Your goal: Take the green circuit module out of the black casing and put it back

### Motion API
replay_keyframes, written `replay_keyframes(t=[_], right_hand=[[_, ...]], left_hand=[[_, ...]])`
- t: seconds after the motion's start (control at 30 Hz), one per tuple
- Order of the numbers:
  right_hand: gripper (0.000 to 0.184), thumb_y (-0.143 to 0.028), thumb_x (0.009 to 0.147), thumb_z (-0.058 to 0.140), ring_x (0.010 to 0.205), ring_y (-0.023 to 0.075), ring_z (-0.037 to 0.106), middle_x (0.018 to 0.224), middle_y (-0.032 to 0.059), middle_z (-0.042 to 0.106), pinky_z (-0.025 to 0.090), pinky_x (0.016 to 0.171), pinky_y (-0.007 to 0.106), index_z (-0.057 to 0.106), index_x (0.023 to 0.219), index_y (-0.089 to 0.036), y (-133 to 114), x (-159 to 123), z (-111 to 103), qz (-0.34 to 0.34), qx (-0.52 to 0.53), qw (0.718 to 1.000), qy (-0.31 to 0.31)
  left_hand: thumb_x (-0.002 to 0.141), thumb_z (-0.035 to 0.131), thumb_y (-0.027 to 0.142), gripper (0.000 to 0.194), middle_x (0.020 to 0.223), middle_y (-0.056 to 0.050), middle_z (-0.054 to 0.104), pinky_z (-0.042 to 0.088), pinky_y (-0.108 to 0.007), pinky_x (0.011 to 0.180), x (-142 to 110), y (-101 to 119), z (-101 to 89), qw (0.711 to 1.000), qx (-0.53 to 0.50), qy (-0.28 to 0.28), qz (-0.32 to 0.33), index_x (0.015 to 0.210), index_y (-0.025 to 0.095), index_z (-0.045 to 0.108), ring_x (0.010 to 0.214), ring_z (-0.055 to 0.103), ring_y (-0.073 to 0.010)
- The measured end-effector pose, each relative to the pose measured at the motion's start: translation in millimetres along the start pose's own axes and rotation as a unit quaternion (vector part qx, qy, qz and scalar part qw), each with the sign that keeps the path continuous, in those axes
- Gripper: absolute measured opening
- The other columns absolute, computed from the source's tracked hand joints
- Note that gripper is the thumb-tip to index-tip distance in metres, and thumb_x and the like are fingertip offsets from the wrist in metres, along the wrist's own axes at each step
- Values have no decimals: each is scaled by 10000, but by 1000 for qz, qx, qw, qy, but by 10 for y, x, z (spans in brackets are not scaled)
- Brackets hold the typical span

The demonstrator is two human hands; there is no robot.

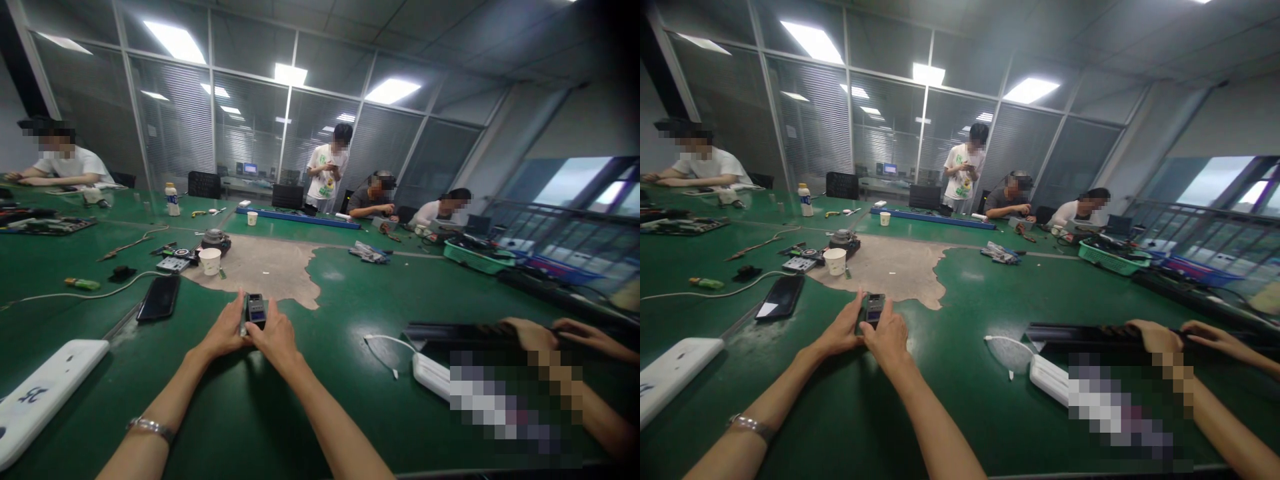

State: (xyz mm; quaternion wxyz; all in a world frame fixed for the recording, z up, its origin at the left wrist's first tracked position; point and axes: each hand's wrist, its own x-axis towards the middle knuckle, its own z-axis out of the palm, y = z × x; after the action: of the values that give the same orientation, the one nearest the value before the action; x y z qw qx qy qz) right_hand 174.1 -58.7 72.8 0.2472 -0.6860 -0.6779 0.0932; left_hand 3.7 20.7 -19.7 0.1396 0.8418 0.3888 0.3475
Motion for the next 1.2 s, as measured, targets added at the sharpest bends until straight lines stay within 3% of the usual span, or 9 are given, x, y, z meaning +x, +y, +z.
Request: replay_keyframes(t=[0.2, 0.33, 0.57, 0.77, 0.93, 1.2], right_hand=[[741, -399, 888, 657, 1037, 309, 724, 1102, 181, 744, 523, 871, 350, 389, 1505, -87, -43, 13, 87, 14, 39, 999, 27], [777, -431, 907, 633, 1088, 310, 710, 1145, 193, 736, 522, 915, 353, 361, 1532, -59, 0, 77, -63, 15, 81, 994, 67], [782, -411, 914, 623, 1216, 319, 645, 1339, 230, 638, 488, 1001, 370, 343, 1545, -44, 473, 116, -395, 44, 83, 986, 134], [748, -384, 918, 618, 1138, 312, 687, 1219, 196, 709, 503, 944, 354, 346, 1547, -86, 788, -66, -326, 72, 71, 990, 98], [766, -406, 878, 674, 1102, 317, 692, 1171, 180, 724, 503, 904, 348, 377, 1519, -108, 852, -144, -245, 67, 52, 995, 58], [861, -454, 861, 708, 1137, 318, 668, 1219, 215, 692, 489, 946, 353, 336, 1525, -50, 883, -63, -254, 48, 19, 997, 59]], left_hand=[[769, 775, 402, 1277, 1627, -241, 281, 324, -585, 1178, 1, 6, -8, 1000, -5, -4, 6, 1605, 179, -165, 1466, 355, -408], [737, 819, 507, 1329, 1632, -227, 281, 327, -592, 1173, -3, 10, -21, 1000, -4, -5, -8, 1614, 208, -134, 1452, 374, -420], [716, 830, 562, 1367, 1637, -244, 262, 300, -618, 1177, 1, 11, -22, 1000, 7, -14, -16, 1613, 206, -138, 1464, 342, -454], [746, 799, 580, 1344, 1643, -254, 239, 262, -641, 1186, 11, 48, -32, 999, 21, -32, -31, 1607, 193, -158, 1493, 273, -470], [759, 793, 570, 1318, 1644, -258, 233, 265, -657, 1178, 10, 43, -36, 999, 21, -28, -18, 1613, 189, -136, 1493, 266, -475], [752, 800, 582, 1341, 1645, -257, 229, 285, -644, 1173, 15, 12, -25, 999, 25, -31, -19, 1608, 193, -157, 1482, 291, -470]])
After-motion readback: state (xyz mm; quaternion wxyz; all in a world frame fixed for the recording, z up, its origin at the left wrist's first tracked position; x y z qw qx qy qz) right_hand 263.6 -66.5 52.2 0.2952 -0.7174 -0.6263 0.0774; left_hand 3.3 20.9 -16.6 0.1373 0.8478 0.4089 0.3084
